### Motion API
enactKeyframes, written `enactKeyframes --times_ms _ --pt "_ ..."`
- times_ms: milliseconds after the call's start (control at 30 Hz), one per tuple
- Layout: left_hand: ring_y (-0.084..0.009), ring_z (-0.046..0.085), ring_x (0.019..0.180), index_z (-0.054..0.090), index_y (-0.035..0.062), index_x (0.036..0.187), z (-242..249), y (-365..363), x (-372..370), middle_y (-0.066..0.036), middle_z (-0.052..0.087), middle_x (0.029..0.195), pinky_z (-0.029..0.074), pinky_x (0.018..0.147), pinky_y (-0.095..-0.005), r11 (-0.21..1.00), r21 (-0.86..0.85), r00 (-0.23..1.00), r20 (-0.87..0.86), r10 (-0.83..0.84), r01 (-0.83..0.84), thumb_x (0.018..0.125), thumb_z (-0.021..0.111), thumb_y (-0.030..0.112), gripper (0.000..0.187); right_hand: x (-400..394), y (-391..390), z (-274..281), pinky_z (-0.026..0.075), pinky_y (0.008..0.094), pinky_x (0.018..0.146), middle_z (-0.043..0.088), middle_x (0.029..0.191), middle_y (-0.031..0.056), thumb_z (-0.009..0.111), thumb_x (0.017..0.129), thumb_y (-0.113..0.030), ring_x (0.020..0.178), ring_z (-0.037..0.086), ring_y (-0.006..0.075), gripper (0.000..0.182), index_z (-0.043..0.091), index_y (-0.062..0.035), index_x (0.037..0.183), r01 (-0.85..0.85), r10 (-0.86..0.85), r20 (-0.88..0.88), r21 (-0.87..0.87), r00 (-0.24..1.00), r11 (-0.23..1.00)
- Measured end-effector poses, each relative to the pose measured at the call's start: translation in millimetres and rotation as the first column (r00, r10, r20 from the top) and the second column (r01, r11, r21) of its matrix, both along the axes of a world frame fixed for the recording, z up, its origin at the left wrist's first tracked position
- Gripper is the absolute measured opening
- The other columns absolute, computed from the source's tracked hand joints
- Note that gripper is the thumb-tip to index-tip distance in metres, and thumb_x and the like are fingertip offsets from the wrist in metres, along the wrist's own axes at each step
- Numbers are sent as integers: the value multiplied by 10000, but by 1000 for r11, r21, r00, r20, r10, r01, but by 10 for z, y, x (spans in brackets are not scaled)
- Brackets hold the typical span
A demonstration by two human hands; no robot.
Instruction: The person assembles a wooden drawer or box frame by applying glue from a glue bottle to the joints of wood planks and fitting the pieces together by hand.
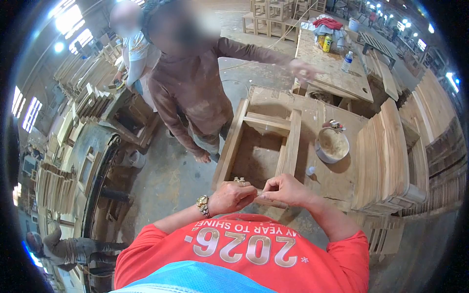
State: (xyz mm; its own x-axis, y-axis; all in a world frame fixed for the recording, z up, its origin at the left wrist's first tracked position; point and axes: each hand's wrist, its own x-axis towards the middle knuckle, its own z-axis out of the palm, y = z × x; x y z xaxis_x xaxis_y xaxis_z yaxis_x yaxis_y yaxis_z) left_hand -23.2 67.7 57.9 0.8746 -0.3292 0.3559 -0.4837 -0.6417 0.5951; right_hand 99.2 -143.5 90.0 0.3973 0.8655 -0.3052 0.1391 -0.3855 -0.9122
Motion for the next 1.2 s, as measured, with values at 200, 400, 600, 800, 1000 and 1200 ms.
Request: enactKeyframes --times_ms 200,400,600,800,1000,1200 --pt "-302 638 737 601 73 899 -42 6 -31 -99 624 797 491 625 -415 999 -23 999 -27 -27 27 881 661 130 84 -160 17 147 500 341 622 686 720 110 746 777 -214 647 650 199 183 723 -46 846 -5 7 374 -8 927 1000" --pt "-327 616 736 603 62 892 -52 39 -62 -121 605 788 490 649 -428 999 -14 997 -69 -42 41 846 665 104 88 -253 16 34 527 416 660 679 763 92 731 768 -279 760 672 293 208 682 -77 758 -37 -33 667 92 745 995" --pt "-346 621 741 608 62 881 -70 -102 42 -133 620 808 500 640 -437 997 31 997 13 -75 74 844 663 81 70 -132 -72 39 536 394 843 709 1015 153 738 836 -338 957 688 287 596 555 -14 1301 -89 45 395 92 917 992" --pt "-320 649 693 640 67 899 -99 -144 -38 -111 643 789 509 591 -418 1000 24 1000 0 5 -5 858 662 74 48 -211 -43 -85 517 356 735 707 852 125 689 884 -197 784 676 210 595 445 -9 1393 7 -56 248 194 967 981" --pt "-310 652 687 643 76 900 -25 -182 12 -107 641 778 508 582 -421 997 75 1000 28 -15 13 850 671 74 57 -227 -99 -41 502 346 696 701 786 93 669 859 -126 701 657 194 582 465 -48 1399 -27 4 150 149 989 989" --pt "-310 651 688 643 80 897 -46 -192 -55 -107 636 771 512 589 -422 999 48 1000 11 -22 21 839 679 74 69 -338 -124 16 501 356 649 679 738 99 698 780 -83 662 644 218 623 536 -88 1381 -8 -65 364 197 929 980"
